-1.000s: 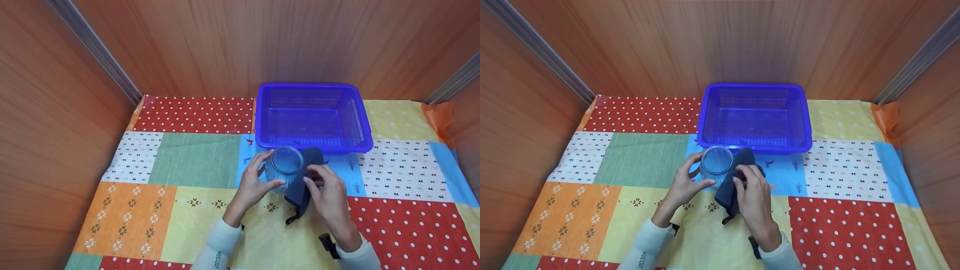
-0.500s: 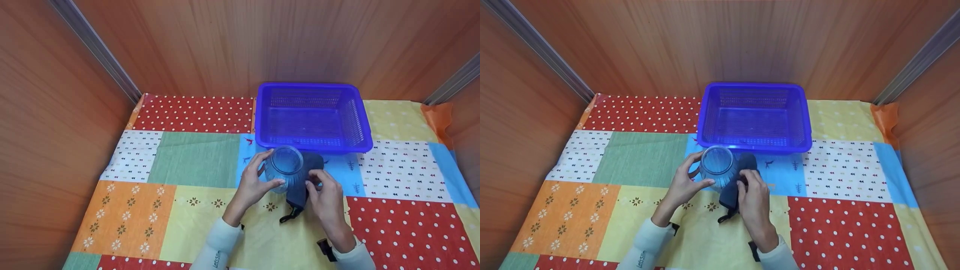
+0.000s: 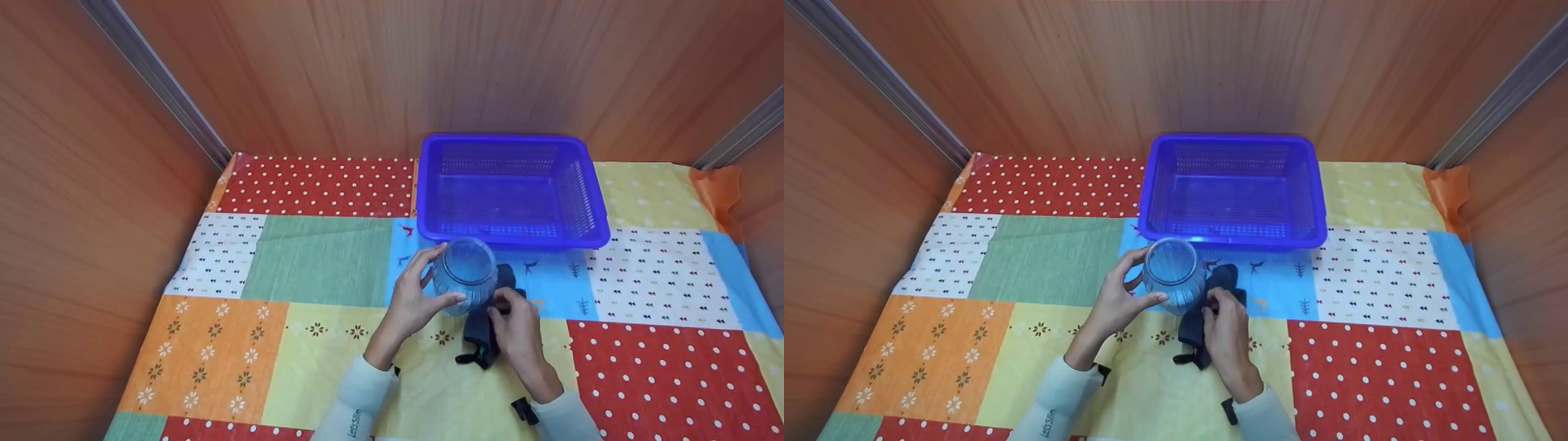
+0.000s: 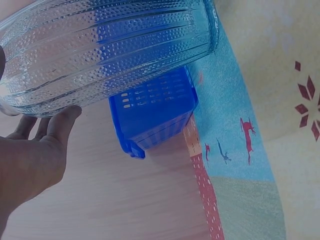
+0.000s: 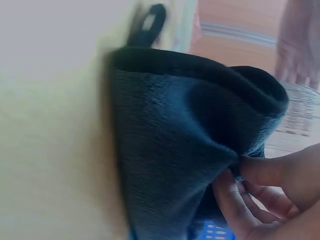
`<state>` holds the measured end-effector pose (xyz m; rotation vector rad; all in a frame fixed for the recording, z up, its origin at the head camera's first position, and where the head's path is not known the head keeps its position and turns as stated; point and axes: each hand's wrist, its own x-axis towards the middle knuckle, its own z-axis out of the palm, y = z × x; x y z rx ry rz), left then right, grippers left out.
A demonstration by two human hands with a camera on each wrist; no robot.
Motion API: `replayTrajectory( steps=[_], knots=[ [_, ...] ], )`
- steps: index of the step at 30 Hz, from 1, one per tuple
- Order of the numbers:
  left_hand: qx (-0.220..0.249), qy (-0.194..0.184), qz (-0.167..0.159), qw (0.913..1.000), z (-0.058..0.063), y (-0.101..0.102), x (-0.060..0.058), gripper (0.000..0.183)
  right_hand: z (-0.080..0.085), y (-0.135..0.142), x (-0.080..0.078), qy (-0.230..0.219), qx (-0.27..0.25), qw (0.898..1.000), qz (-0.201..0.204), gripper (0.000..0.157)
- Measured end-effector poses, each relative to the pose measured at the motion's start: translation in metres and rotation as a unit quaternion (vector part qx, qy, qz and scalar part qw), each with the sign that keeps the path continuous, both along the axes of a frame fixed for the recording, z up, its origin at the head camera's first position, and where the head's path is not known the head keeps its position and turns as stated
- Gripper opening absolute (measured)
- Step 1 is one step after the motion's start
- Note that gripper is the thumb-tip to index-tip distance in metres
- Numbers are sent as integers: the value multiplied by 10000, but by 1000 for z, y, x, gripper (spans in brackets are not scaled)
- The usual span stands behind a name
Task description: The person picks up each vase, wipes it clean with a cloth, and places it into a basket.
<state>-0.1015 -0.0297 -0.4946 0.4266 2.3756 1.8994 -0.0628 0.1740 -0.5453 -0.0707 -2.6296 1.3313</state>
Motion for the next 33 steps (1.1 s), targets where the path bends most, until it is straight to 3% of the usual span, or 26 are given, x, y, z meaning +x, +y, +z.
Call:
replayTrajectory(
  steps=[6,14,33],
  knots=[
    [6,17,12,10000,1,-1,0,82,-12,-3,-4,-27,81,9999,-55,17],
    [22,-7,22,10000,-1,-1,0,82,-9,-2,-1,-58,-30,10000,-58,13],
    [-47,-17,31,10000,-1,0,0,82,66,6,10,5,-622,9976,-287,15]
  ],
)
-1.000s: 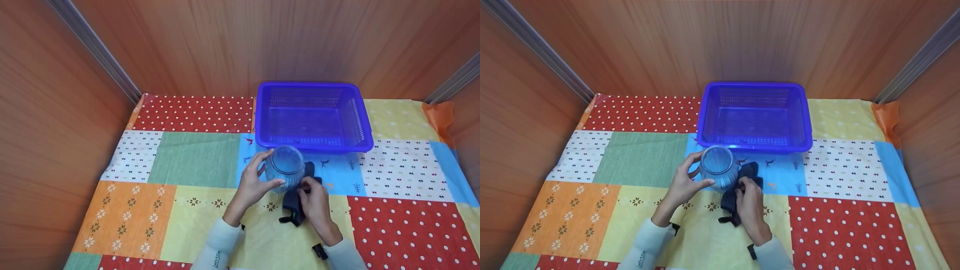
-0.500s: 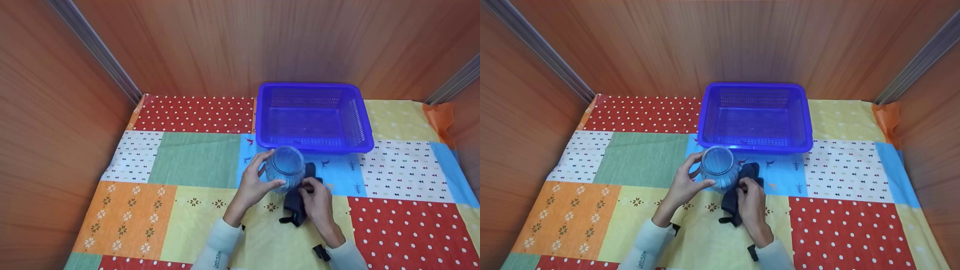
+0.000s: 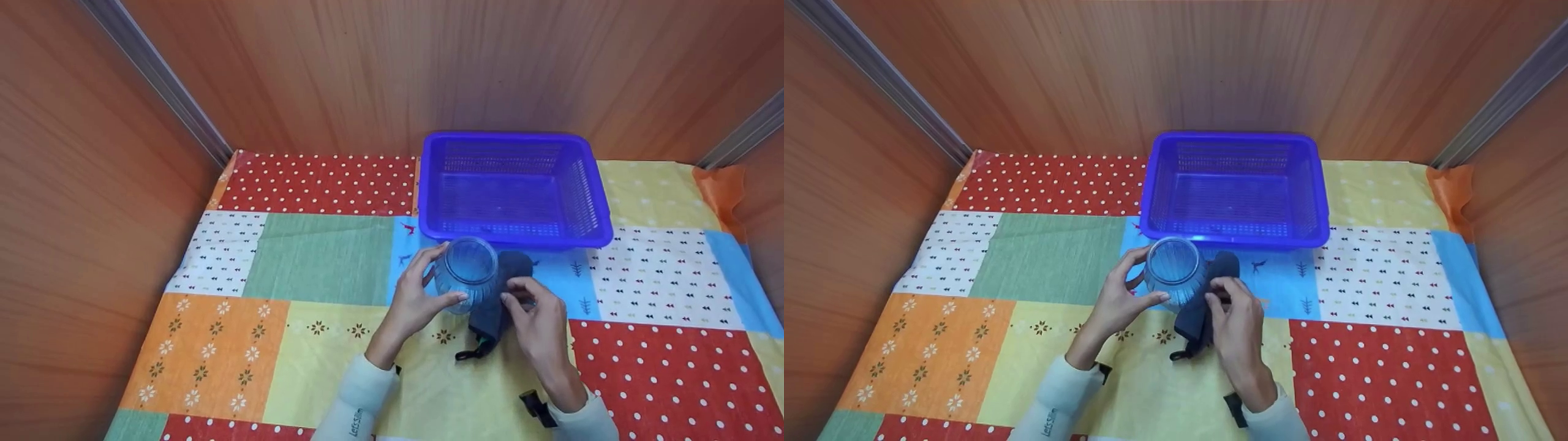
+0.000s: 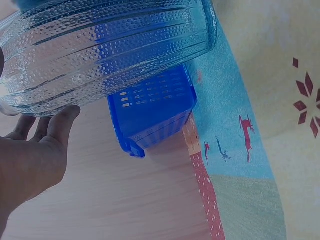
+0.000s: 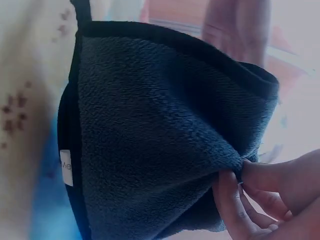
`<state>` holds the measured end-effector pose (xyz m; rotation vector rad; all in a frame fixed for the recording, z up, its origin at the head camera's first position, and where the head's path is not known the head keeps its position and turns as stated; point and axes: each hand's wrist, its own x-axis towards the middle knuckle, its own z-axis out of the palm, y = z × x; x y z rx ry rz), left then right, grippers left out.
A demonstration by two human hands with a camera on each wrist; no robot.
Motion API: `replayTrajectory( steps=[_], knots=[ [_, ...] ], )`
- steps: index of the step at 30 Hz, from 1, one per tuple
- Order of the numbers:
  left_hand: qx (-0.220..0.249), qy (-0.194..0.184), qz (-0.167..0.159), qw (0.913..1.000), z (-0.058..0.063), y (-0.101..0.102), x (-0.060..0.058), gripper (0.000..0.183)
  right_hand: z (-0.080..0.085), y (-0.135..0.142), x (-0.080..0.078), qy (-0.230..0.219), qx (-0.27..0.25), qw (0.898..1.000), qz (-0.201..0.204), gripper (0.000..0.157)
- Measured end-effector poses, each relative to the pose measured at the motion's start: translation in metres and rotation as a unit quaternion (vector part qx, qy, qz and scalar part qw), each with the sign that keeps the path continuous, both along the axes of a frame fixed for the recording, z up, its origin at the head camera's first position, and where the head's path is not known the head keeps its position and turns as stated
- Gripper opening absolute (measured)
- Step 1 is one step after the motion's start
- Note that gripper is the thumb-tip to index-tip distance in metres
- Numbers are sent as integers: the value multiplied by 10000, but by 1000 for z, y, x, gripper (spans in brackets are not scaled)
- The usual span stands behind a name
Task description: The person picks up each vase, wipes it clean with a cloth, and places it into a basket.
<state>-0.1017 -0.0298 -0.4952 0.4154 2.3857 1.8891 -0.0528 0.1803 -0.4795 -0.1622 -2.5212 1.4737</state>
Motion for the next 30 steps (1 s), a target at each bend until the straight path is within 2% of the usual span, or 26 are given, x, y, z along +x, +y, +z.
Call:
replayTrajectory(
  steps=[8,14,21,30],
  knots=[
    [-30,47,12,10000,-1,0,0,82,20,-5,-2,497,281,9984,42,14],
    [-71,22,42,10000,-1,1,-1,81,28,-8,-2,440,459,9980,66,15],
    [-11,84,60,9999,1,1,0,80,29,-7,-3,398,685,9968,144,19],
    [68,73,51,9999,-1,1,0,81,23,-6,-1,271,583,9978,141,21]
  ],
)
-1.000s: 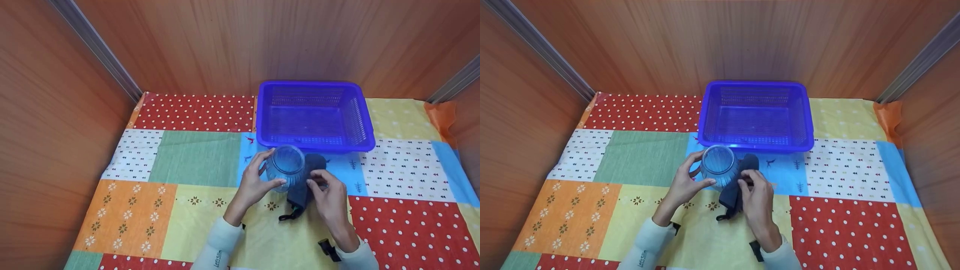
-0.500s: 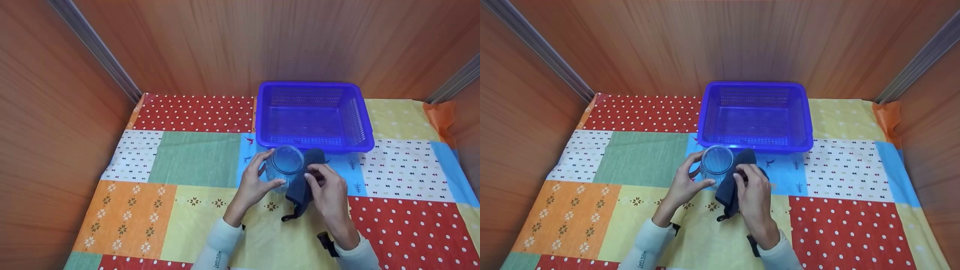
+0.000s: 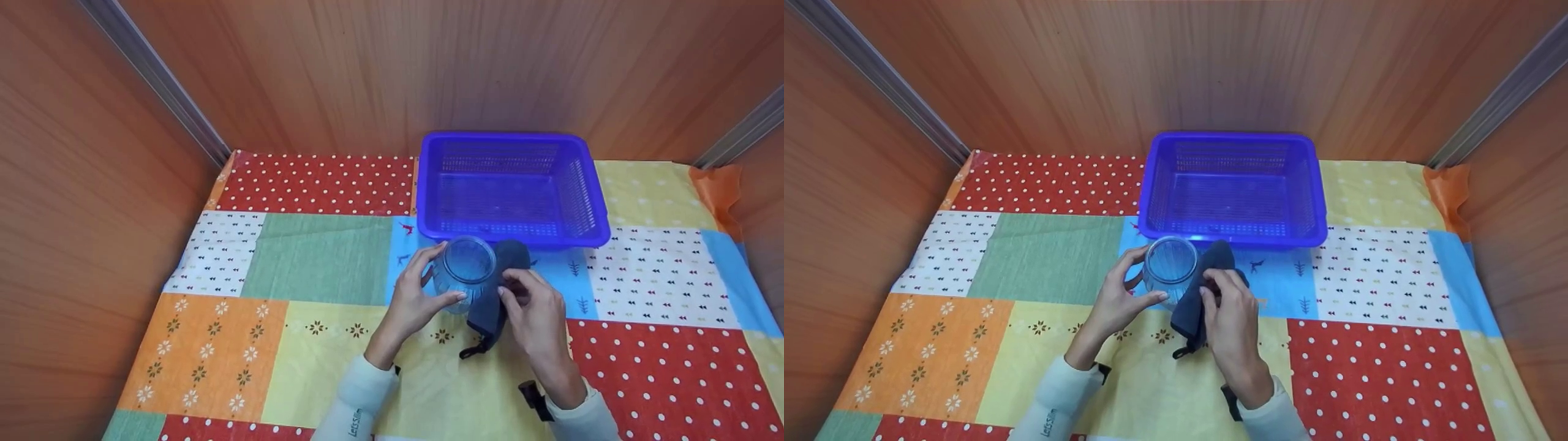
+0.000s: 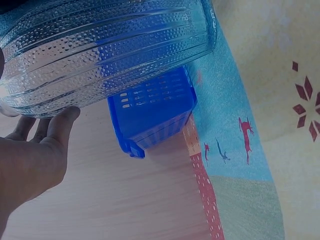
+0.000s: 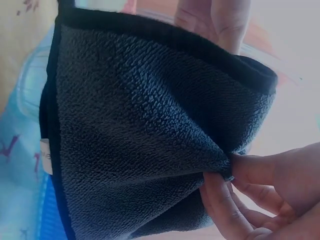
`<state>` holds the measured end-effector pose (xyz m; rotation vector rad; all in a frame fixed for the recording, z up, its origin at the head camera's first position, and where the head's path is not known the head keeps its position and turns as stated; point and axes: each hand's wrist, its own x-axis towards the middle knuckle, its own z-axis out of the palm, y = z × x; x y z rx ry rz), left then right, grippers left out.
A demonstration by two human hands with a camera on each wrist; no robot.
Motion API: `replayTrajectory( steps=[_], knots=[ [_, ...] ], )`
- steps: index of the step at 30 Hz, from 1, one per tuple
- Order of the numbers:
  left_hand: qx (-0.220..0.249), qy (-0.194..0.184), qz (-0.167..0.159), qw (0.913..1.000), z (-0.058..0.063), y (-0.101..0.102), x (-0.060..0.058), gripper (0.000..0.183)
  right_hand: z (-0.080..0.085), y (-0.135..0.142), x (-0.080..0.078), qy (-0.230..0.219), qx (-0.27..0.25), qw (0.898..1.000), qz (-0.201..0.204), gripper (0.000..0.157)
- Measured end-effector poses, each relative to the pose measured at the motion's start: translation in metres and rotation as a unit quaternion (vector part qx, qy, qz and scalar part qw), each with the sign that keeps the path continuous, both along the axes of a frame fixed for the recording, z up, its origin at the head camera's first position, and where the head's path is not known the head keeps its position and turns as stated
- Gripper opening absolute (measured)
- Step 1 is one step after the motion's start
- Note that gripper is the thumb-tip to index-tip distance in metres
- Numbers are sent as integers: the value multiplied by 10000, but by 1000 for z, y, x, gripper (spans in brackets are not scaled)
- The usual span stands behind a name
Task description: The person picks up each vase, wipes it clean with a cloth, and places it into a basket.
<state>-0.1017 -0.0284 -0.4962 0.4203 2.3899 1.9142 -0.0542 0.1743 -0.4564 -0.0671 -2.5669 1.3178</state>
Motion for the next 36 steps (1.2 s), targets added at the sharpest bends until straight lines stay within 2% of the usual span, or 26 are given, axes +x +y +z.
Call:
replayTrajectory(
  steps=[7,13,19,24,30,36],
  knots=[
    [-8,2,-52,10000,-1,0,-1,82,-17,4,0,-17,-106,9999,-94,20],
    [-2,-8,-60,10000,-1,-1,-1,81,-41,4,-1,-72,-211,9997,-61,19],
    [20,-38,-60,10000,-1,-1,-1,82,-69,0,-5,-88,-34,10000,27,17],
    [35,-29,-71,10000,0,-2,0,82,-84,-3,-8,-244,96,9996,50,15],
    [41,32,-100,9999,0,-1,1,81,-99,-7,-12,-345,391,9986,112,14],
    [64,81,-110,9999,0,-2,1,81,-103,-6,-13,-190,390,9989,161,15]
  ],
)
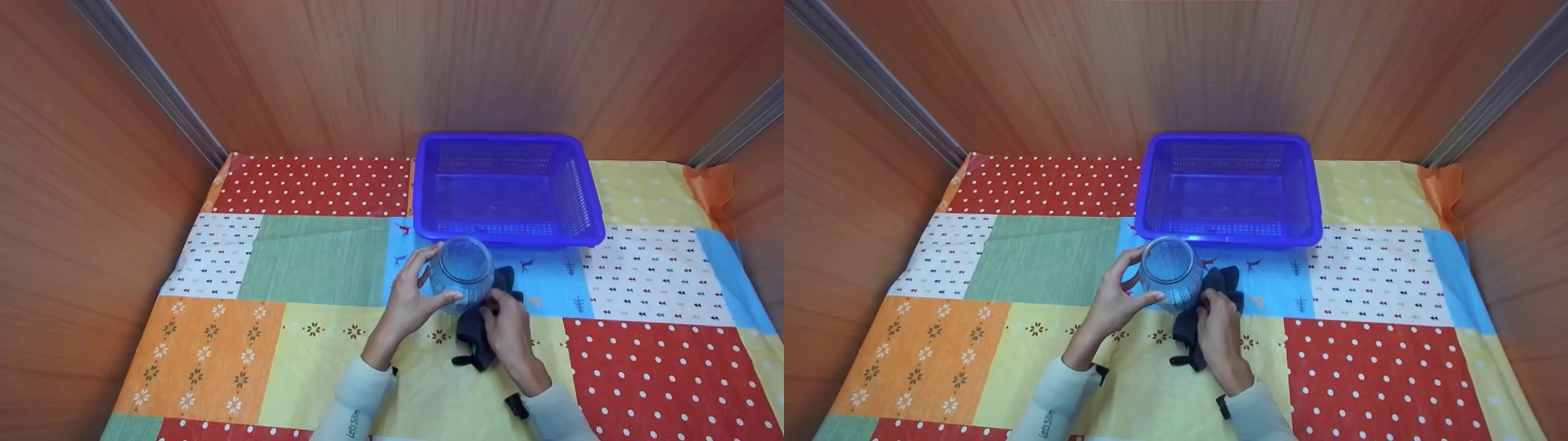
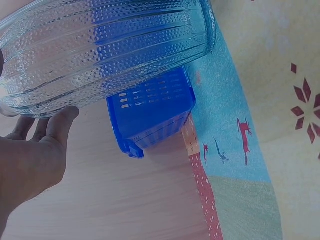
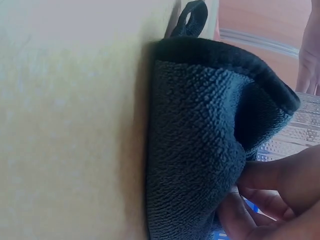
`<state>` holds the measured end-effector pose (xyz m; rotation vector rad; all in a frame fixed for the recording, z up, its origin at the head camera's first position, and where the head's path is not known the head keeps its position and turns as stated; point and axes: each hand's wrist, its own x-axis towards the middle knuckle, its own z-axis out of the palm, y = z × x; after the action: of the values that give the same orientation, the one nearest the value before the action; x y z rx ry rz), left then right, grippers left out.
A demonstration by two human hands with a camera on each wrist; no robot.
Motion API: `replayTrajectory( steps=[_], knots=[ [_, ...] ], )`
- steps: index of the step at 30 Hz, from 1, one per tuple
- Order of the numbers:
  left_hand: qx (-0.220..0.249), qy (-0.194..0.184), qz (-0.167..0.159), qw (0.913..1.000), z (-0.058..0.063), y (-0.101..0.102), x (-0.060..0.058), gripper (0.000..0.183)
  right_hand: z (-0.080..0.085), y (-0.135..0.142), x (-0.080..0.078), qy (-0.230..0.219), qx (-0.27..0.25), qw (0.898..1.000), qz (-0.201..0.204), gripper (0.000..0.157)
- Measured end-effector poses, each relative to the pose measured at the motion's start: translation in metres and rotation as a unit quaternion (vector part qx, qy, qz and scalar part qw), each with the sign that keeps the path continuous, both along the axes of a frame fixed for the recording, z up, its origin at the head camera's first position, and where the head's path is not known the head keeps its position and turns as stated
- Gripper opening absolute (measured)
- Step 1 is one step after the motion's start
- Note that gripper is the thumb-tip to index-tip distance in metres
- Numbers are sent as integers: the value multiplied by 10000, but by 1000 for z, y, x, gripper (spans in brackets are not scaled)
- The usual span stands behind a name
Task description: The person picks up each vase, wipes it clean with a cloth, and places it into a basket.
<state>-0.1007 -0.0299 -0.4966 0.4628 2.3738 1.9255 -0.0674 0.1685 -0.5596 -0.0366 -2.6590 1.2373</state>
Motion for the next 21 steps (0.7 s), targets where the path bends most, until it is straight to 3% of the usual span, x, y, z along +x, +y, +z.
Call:
replayTrajectory(
  steps=[8,21],
  knots=[
    [-30,-41,36,10000,0,1,1,81,6,3,2,-223,-200,9995,-128,13],
    [-52,-129,78,9999,1,1,0,81,62,13,11,-90,-625,9978,-215,14]
  ],
)
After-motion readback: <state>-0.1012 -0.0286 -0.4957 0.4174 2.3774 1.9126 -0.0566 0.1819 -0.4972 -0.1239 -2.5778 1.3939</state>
